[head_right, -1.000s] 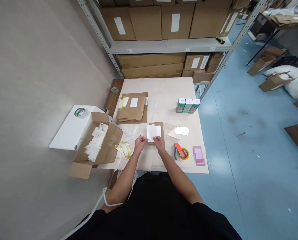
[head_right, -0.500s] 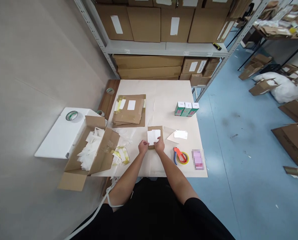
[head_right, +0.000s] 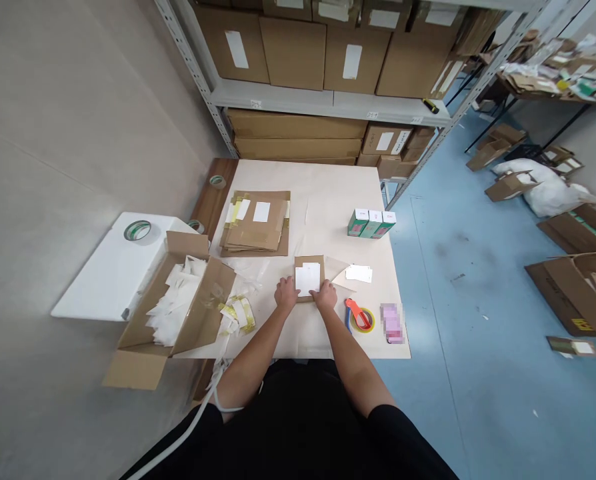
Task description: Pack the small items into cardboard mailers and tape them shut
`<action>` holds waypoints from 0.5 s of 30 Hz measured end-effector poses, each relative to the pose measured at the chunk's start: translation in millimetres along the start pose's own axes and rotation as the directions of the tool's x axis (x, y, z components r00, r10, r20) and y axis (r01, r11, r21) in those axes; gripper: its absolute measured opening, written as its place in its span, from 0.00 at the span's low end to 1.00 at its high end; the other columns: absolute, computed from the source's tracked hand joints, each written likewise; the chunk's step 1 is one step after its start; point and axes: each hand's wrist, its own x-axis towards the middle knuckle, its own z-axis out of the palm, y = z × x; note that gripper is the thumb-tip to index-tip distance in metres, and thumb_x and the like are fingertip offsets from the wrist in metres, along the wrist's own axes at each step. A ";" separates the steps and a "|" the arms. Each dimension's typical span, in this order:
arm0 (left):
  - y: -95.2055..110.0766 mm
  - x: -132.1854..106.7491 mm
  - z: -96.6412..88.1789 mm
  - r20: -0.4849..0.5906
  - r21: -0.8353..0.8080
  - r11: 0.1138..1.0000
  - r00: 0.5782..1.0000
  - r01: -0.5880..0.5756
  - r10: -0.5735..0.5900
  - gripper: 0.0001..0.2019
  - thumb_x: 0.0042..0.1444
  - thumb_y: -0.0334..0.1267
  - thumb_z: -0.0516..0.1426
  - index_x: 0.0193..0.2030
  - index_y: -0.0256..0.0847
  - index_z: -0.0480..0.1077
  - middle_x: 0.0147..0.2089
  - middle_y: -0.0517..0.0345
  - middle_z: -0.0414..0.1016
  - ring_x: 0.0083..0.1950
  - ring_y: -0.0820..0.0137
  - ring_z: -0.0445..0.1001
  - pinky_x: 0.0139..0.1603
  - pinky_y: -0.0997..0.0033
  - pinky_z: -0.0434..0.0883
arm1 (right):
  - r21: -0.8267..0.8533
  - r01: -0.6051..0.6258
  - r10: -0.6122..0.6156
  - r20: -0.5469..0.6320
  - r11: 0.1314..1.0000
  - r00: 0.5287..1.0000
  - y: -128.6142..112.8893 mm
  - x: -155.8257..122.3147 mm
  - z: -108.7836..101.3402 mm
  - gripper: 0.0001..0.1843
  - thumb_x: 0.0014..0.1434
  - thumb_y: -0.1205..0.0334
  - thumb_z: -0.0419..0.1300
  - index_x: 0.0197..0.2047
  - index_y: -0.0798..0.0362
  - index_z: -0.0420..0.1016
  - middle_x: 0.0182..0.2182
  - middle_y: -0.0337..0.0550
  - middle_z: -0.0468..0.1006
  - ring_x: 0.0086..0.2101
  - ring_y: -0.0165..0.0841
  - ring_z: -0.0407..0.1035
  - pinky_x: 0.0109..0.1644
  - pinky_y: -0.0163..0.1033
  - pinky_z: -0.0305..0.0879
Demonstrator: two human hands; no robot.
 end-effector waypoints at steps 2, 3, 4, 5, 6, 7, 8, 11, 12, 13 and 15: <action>-4.8 -2.9 6.4 0.065 0.013 0.985 0.983 -0.172 0.171 0.29 0.64 0.37 0.59 0.71 0.51 0.64 0.77 0.46 0.58 0.70 0.50 0.64 0.63 0.54 0.68 | 0.030 -0.007 0.009 -0.080 1.000 0.997 8.2 -6.4 6.0 0.28 0.58 0.51 0.69 0.57 0.52 0.69 0.57 0.61 0.75 0.57 0.53 0.69 0.52 0.47 0.65; -8.2 -5.3 10.6 0.110 -0.003 0.972 0.966 -0.234 0.233 0.30 0.65 0.37 0.57 0.74 0.54 0.61 0.80 0.50 0.52 0.72 0.50 0.63 0.65 0.53 0.67 | 0.065 -0.012 0.018 -0.086 0.998 0.996 11.9 -9.8 9.6 0.29 0.59 0.50 0.67 0.59 0.52 0.68 0.59 0.61 0.74 0.58 0.53 0.68 0.53 0.47 0.65; -11.9 -8.2 15.0 0.156 -0.027 0.963 0.951 -0.267 0.268 0.31 0.67 0.39 0.56 0.76 0.56 0.58 0.82 0.53 0.47 0.72 0.49 0.63 0.66 0.52 0.66 | 0.108 -0.015 0.023 -0.071 0.994 0.997 15.3 -13.1 13.0 0.29 0.61 0.50 0.65 0.61 0.53 0.68 0.59 0.61 0.74 0.58 0.52 0.69 0.53 0.46 0.66; -15.9 -11.3 19.1 0.193 -0.052 0.960 0.941 -0.275 0.279 0.32 0.68 0.41 0.54 0.77 0.57 0.56 0.83 0.55 0.43 0.70 0.49 0.65 0.66 0.51 0.66 | 0.150 -0.015 0.022 -0.045 0.989 0.999 18.3 -16.1 16.0 0.28 0.62 0.50 0.63 0.61 0.53 0.67 0.59 0.60 0.74 0.57 0.51 0.70 0.53 0.46 0.66; -20.1 -14.4 22.7 0.221 -0.073 0.961 0.936 -0.266 0.276 0.32 0.68 0.43 0.53 0.78 0.57 0.54 0.83 0.55 0.40 0.69 0.48 0.67 0.66 0.50 0.66 | 0.184 -0.014 0.018 -0.019 0.983 1.000 20.7 -18.8 18.4 0.27 0.63 0.51 0.62 0.61 0.53 0.68 0.58 0.58 0.76 0.56 0.50 0.71 0.52 0.45 0.66; -24.4 -17.7 25.6 0.239 -0.090 0.963 0.933 -0.253 0.268 0.33 0.69 0.46 0.52 0.79 0.56 0.52 0.84 0.55 0.38 0.68 0.48 0.69 0.67 0.50 0.66 | 0.208 -0.012 0.012 -0.001 0.978 1.000 22.5 -21.3 20.2 0.26 0.62 0.51 0.61 0.60 0.53 0.68 0.56 0.57 0.77 0.55 0.49 0.72 0.52 0.44 0.66; -28.9 -20.9 27.6 0.249 -0.106 0.964 0.932 -0.244 0.263 0.34 0.69 0.48 0.52 0.80 0.56 0.51 0.84 0.55 0.37 0.67 0.48 0.70 0.67 0.50 0.66 | 0.224 -0.011 0.010 0.008 0.975 1.000 23.6 -23.7 21.3 0.25 0.61 0.52 0.62 0.58 0.53 0.69 0.55 0.56 0.78 0.54 0.48 0.73 0.51 0.43 0.67; -45.0 -31.4 28.8 0.234 -0.156 0.960 0.936 -0.231 0.263 0.35 0.69 0.51 0.51 0.80 0.53 0.48 0.84 0.52 0.37 0.69 0.49 0.69 0.69 0.52 0.64 | 0.249 -0.002 0.000 0.007 0.969 1.000 22.5 -32.4 23.4 0.25 0.57 0.52 0.66 0.55 0.53 0.70 0.52 0.54 0.79 0.52 0.47 0.75 0.50 0.42 0.68; -51.9 -35.0 27.6 0.217 -0.172 0.959 0.941 -0.226 0.261 0.35 0.69 0.51 0.50 0.81 0.51 0.47 0.83 0.51 0.37 0.71 0.49 0.68 0.70 0.52 0.63 | 0.258 0.014 -0.015 0.001 0.966 1.000 20.5 -36.3 24.6 0.26 0.56 0.51 0.67 0.54 0.52 0.70 0.52 0.53 0.79 0.52 0.46 0.75 0.50 0.42 0.68; -59.7 -38.3 25.6 0.198 -0.187 0.959 0.948 -0.214 0.250 0.36 0.69 0.51 0.50 0.81 0.50 0.46 0.83 0.50 0.38 0.72 0.49 0.66 0.70 0.53 0.62 | 0.268 0.045 -0.043 -0.011 0.962 0.999 17.5 -40.9 26.5 0.26 0.55 0.51 0.68 0.54 0.51 0.70 0.52 0.52 0.79 0.51 0.46 0.75 0.50 0.42 0.68; -78.1 -43.7 19.7 0.162 -0.228 0.961 0.967 -0.156 0.196 0.37 0.69 0.51 0.50 0.81 0.47 0.45 0.83 0.49 0.41 0.75 0.50 0.63 0.71 0.53 0.60 | 0.282 0.149 -0.141 -0.051 0.948 0.989 8.8 -52.5 32.9 0.24 0.56 0.50 0.67 0.52 0.50 0.72 0.53 0.51 0.79 0.53 0.44 0.74 0.53 0.42 0.69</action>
